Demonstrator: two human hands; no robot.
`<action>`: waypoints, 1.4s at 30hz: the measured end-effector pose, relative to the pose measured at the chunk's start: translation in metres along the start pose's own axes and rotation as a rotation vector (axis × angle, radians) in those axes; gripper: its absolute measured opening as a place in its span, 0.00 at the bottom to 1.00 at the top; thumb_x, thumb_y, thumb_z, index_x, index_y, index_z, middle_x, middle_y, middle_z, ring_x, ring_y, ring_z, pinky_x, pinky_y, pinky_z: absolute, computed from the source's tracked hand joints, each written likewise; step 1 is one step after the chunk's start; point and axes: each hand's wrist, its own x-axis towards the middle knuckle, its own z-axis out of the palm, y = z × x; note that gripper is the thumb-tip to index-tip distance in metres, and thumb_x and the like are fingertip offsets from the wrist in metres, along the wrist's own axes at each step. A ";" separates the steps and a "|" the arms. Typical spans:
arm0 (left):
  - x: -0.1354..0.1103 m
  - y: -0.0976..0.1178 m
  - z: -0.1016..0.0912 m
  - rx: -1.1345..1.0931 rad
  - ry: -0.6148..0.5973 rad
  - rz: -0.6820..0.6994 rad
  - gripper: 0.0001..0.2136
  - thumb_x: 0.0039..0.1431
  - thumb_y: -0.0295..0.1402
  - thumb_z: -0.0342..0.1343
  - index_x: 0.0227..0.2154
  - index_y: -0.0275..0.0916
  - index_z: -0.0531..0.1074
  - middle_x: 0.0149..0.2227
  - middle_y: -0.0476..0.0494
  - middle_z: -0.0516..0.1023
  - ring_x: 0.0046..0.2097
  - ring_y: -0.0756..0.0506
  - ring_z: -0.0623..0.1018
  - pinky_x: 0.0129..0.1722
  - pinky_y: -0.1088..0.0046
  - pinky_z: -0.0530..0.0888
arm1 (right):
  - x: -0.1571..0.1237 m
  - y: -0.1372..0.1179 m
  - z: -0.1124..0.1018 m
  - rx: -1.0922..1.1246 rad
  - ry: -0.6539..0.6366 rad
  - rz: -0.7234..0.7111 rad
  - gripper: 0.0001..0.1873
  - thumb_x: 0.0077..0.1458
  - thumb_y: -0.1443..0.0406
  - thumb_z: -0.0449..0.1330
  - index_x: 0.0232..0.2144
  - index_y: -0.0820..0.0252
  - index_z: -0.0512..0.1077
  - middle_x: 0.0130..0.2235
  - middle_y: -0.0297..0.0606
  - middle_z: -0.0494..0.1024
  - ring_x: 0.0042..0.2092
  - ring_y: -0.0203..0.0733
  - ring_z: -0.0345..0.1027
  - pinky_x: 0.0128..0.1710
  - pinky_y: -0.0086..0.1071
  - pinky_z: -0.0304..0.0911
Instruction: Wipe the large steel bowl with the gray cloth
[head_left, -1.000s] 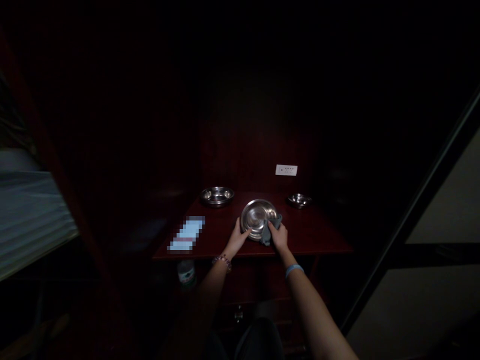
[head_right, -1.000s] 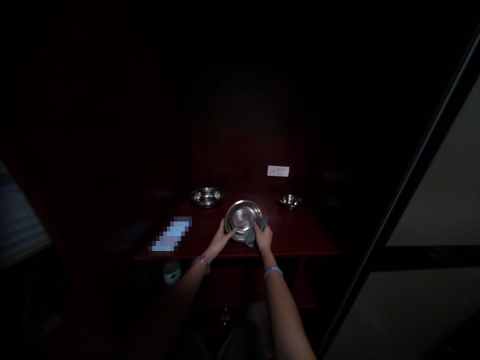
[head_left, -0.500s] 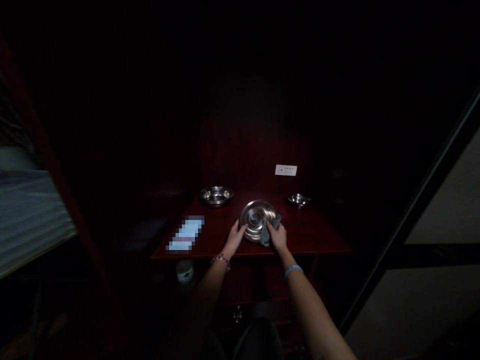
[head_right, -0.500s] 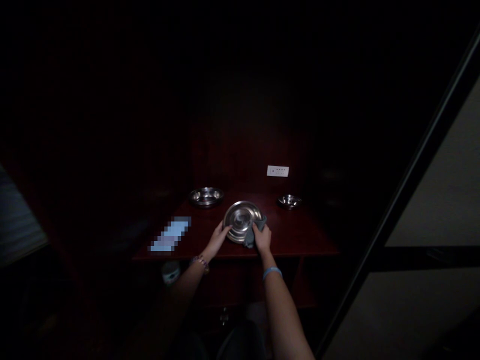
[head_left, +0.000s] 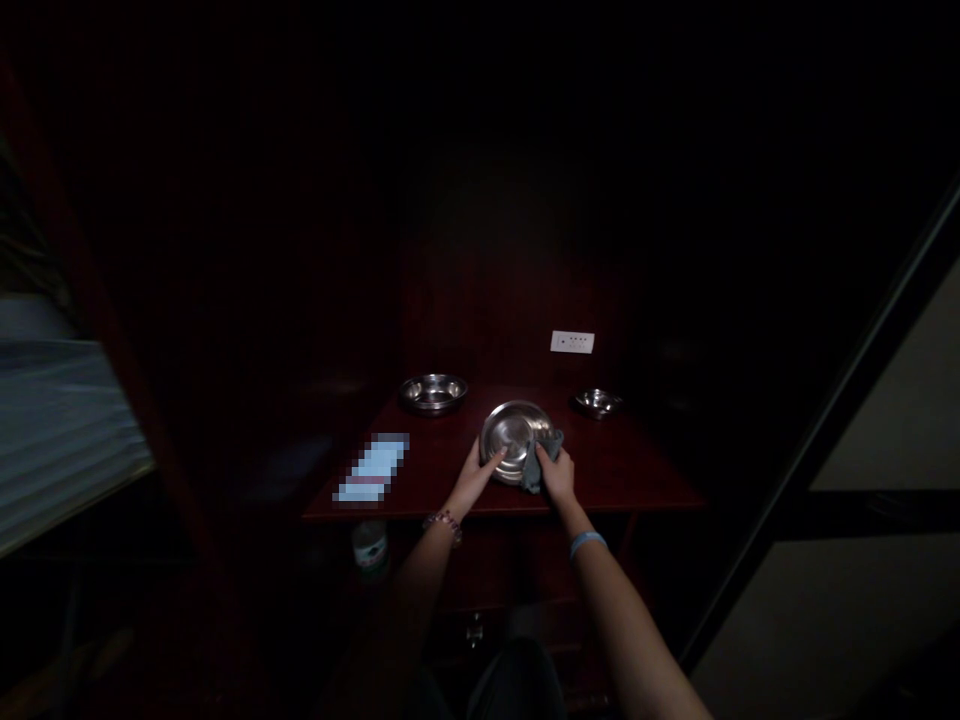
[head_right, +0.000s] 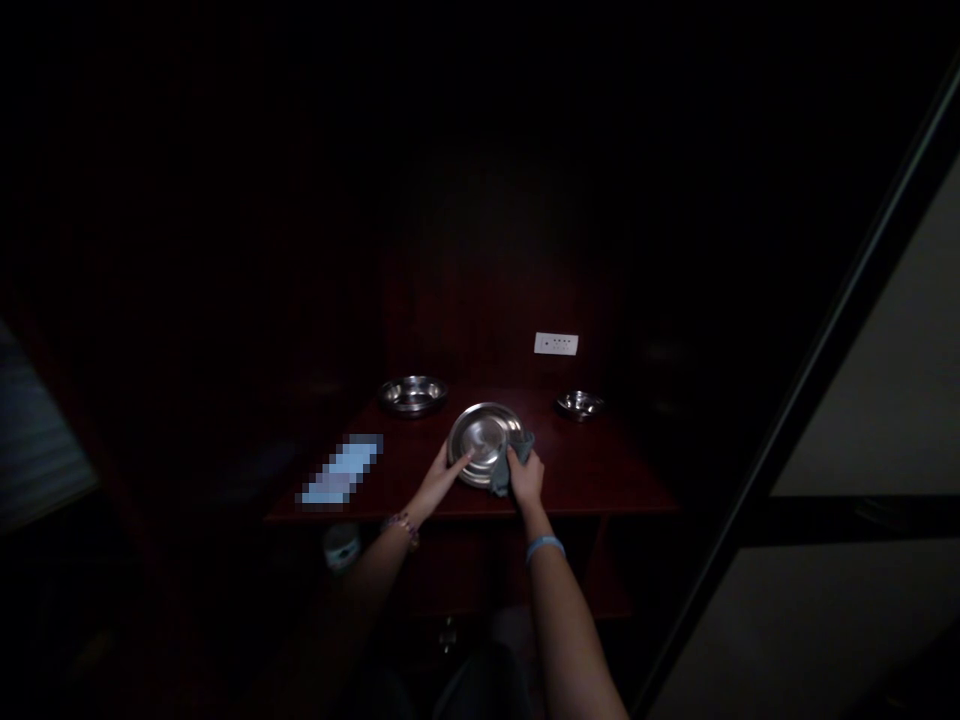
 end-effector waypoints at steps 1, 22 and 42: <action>0.000 -0.001 0.000 0.007 -0.003 0.026 0.35 0.56 0.43 0.60 0.64 0.41 0.55 0.66 0.39 0.60 0.66 0.41 0.63 0.66 0.62 0.58 | 0.000 0.000 0.000 0.005 0.006 -0.004 0.20 0.51 0.52 0.61 0.38 0.62 0.78 0.40 0.46 0.82 0.42 0.48 0.76 0.40 0.32 0.68; 0.010 -0.024 -0.005 0.052 -0.034 0.010 0.25 0.55 0.40 0.58 0.55 0.34 0.67 0.57 0.36 0.73 0.58 0.42 0.73 0.61 0.63 0.64 | 0.003 0.008 0.003 0.077 0.046 -0.013 0.21 0.51 0.51 0.61 0.38 0.62 0.77 0.41 0.46 0.82 0.42 0.48 0.76 0.41 0.33 0.68; 0.010 -0.023 -0.006 0.085 -0.013 0.040 0.21 0.58 0.38 0.54 0.53 0.35 0.69 0.56 0.37 0.74 0.57 0.42 0.73 0.61 0.63 0.65 | 0.004 0.011 0.004 0.113 0.062 -0.062 0.22 0.50 0.50 0.61 0.38 0.61 0.77 0.40 0.45 0.82 0.41 0.48 0.76 0.40 0.34 0.68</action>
